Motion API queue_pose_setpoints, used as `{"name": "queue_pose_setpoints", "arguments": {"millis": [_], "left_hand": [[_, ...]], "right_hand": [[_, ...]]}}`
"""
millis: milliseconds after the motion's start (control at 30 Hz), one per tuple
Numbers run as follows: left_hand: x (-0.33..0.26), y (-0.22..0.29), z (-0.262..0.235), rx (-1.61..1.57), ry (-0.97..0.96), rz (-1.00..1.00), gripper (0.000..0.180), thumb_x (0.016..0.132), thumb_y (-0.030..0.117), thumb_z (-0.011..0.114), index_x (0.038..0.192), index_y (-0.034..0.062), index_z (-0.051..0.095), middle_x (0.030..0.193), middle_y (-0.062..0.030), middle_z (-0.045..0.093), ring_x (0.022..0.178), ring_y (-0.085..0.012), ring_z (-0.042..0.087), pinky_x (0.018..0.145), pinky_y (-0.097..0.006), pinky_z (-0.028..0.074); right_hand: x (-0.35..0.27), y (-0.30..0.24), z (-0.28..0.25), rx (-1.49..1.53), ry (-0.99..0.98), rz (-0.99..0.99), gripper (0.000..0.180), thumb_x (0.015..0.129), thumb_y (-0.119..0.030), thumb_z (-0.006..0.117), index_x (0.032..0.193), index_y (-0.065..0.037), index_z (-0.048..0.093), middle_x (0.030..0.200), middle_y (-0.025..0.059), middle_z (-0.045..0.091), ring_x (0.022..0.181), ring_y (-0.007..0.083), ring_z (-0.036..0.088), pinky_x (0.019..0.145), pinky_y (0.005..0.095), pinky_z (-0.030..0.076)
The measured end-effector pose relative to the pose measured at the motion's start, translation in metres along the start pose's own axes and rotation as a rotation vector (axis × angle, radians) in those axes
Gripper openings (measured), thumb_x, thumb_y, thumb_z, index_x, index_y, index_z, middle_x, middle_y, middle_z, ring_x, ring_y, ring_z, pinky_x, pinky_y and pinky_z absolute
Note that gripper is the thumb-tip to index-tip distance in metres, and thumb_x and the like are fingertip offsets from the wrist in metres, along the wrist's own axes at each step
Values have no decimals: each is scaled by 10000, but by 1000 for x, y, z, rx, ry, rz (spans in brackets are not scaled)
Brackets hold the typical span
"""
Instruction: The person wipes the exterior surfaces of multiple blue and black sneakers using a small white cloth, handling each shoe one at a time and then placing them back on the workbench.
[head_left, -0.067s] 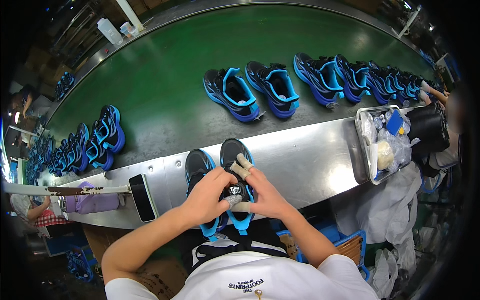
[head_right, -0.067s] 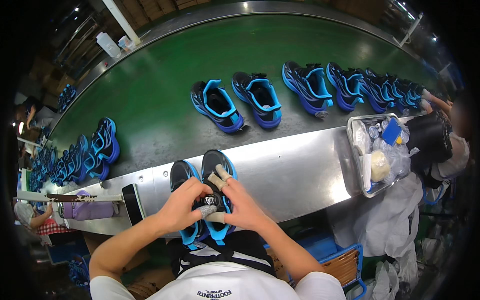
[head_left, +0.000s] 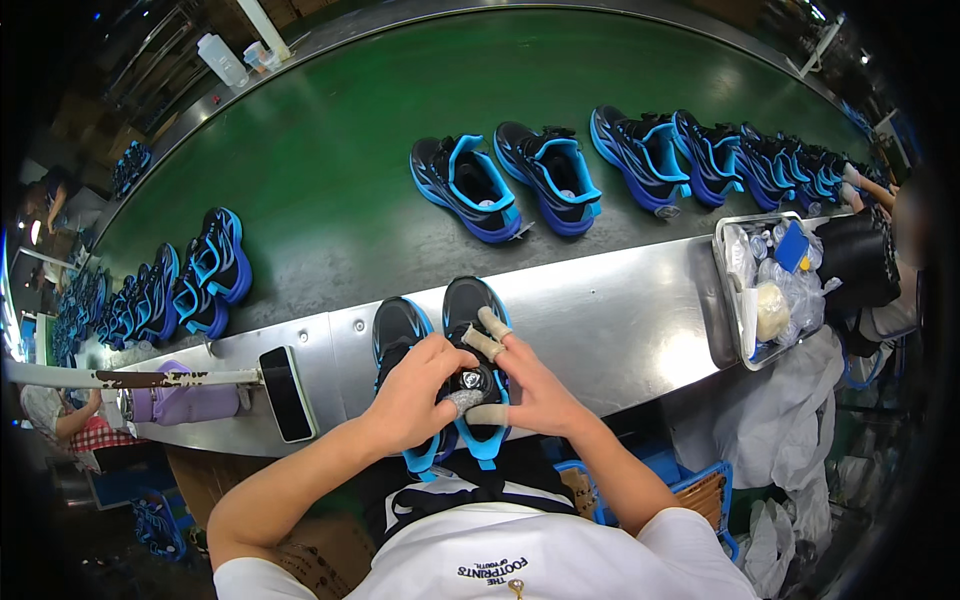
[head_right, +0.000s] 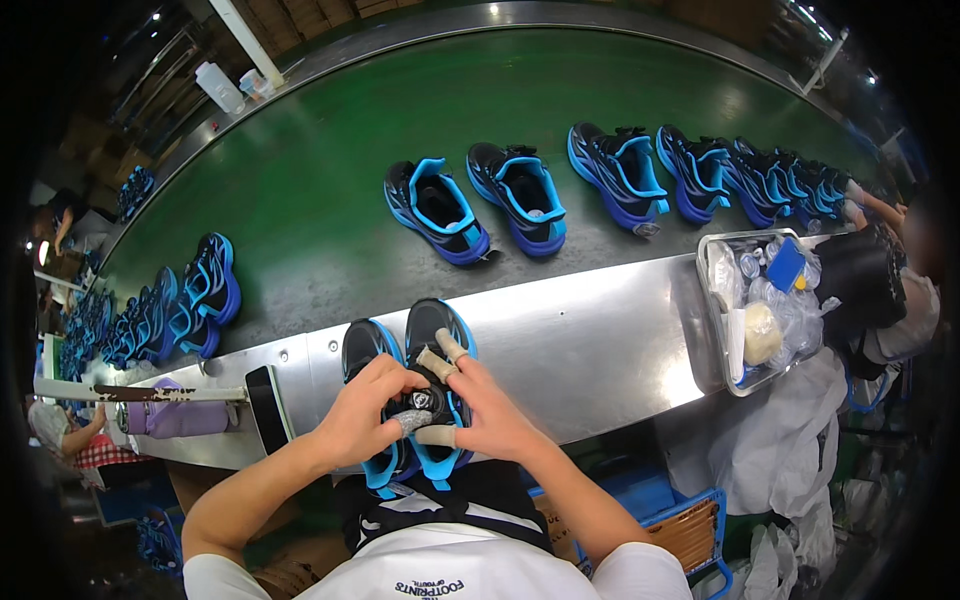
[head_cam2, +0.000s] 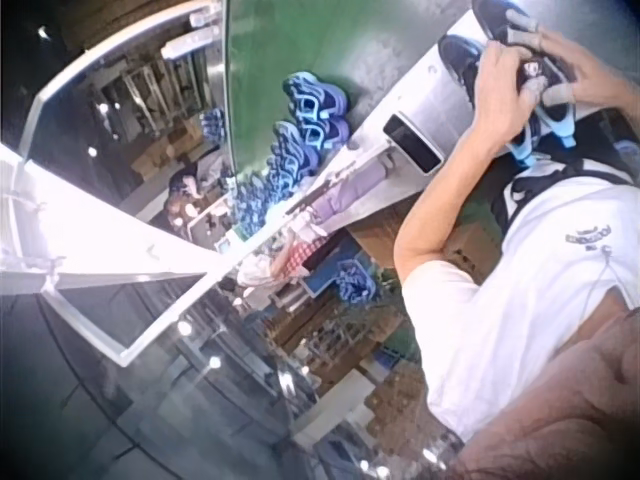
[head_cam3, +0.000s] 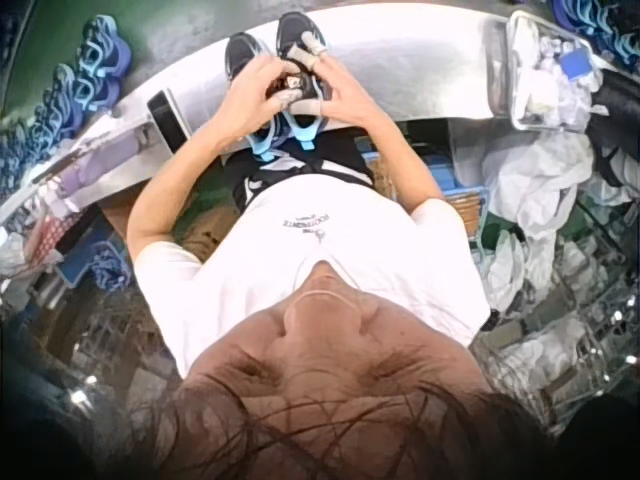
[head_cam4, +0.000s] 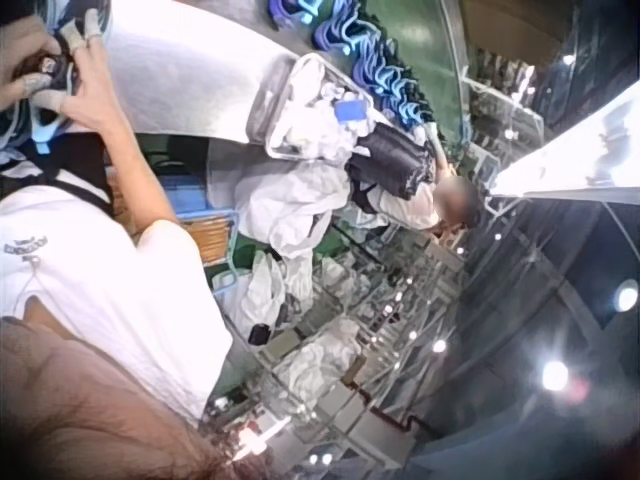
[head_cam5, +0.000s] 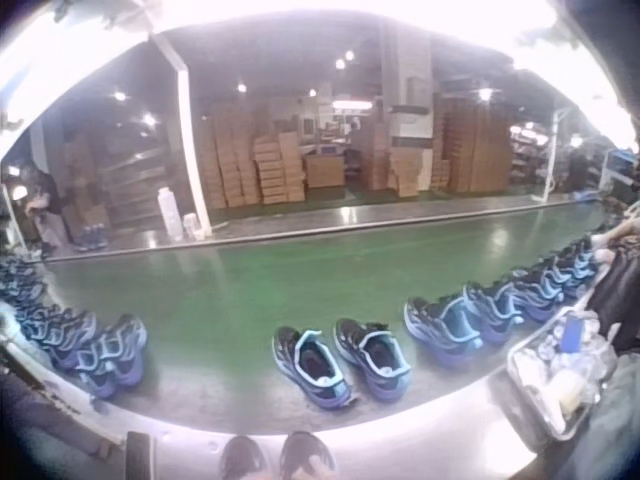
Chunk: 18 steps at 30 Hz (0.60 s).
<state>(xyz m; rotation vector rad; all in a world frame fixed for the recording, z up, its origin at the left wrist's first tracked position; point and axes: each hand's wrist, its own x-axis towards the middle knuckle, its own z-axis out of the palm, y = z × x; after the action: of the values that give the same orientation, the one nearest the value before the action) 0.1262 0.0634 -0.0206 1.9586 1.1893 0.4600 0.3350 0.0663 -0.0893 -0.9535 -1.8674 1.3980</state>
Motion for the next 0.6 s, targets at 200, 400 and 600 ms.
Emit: {"name": "queue_pose_setpoints", "arguments": {"millis": [200,400,600], "left_hand": [[0,-20,-27,-176,-207,-101,545,699,-104,551,1183,123,656,997,-81,522,892,-234,539,758,-314,455],[-13,-42,-41,-140,-257,-41,506,715,-84,578,1167,118,685,976,-75,549,924,-249,541,808,-336,458],[-60,-46,-63,-71,-1,52,449,753,33,676,1197,89,649,977,-98,591,969,-295,557,891,-387,454]], "right_hand": [[10,2,4,280,1,176,673,885,-157,656,1470,-18,355,1567,212,199,1474,305,168,1173,430,193],[25,-13,50,-125,69,125,647,864,-196,656,1445,-65,405,1429,226,358,1418,402,230,1137,454,217],[35,-36,78,43,21,170,639,876,-183,663,1444,-42,405,1515,242,286,1476,366,131,1167,451,154]]}}
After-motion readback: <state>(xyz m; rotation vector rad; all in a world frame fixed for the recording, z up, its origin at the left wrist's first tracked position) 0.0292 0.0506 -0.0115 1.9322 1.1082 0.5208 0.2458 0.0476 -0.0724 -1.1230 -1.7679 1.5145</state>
